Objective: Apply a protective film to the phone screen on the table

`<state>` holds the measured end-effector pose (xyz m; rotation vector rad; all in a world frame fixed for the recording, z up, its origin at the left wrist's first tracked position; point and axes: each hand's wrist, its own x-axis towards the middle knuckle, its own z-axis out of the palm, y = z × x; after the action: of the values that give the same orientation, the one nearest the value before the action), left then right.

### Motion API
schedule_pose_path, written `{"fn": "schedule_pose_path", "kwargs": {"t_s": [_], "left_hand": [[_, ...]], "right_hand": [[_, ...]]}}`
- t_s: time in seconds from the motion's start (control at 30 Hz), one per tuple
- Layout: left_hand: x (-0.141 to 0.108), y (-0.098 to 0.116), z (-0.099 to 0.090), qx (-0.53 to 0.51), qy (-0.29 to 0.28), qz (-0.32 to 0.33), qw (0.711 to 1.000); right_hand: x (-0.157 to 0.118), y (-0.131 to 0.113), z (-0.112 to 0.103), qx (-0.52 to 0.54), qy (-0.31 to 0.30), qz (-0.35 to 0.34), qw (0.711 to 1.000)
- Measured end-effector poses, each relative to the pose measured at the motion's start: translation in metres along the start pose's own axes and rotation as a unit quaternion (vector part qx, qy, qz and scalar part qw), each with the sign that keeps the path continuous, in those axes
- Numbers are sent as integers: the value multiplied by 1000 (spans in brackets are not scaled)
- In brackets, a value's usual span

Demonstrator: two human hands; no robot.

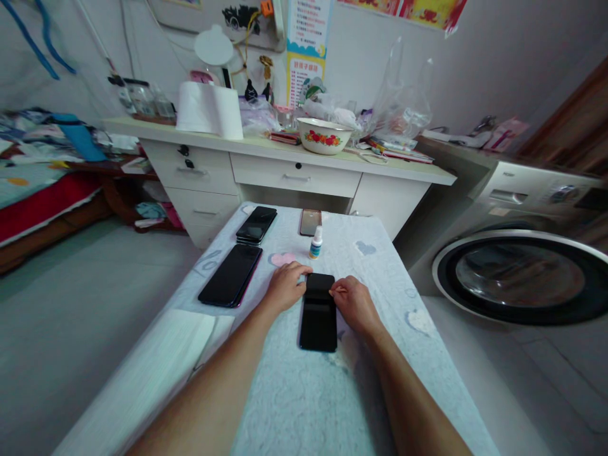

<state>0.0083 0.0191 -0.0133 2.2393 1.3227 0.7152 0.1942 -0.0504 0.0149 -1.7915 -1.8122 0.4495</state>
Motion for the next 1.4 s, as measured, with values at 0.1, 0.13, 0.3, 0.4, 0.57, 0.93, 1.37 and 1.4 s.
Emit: {"fn": "schedule_pose_path", "kwargs": {"t_s": [0.1, 0.13, 0.3, 0.4, 0.57, 0.93, 1.37, 1.4], "left_hand": [[0, 0, 1, 1, 1, 0, 1000], [0, 0, 1, 1, 2, 1, 1000], [1, -1, 3, 1, 1, 5, 1000], [1, -1, 2, 4, -3, 4, 1000], [0, 1, 1, 7, -2, 3, 1000], [0, 0, 4, 3, 1, 1, 1000], [1, -1, 2, 11, 2, 3, 1000], [1, -1, 2, 9, 3, 3, 1000]], "right_hand": [[1, 5, 2, 18, 7, 2, 1000], [1, 6, 2, 23, 7, 4, 1000], [2, 7, 1, 22, 15, 16, 1000], [2, 5, 1, 21, 16, 27, 999], [3, 5, 3, 13, 31, 39, 999], [2, 4, 4, -38, 35, 14, 999], [-7, -20, 13, -75, -33, -38, 996], [-8, -23, 14, -73, -40, -44, 996]]}}
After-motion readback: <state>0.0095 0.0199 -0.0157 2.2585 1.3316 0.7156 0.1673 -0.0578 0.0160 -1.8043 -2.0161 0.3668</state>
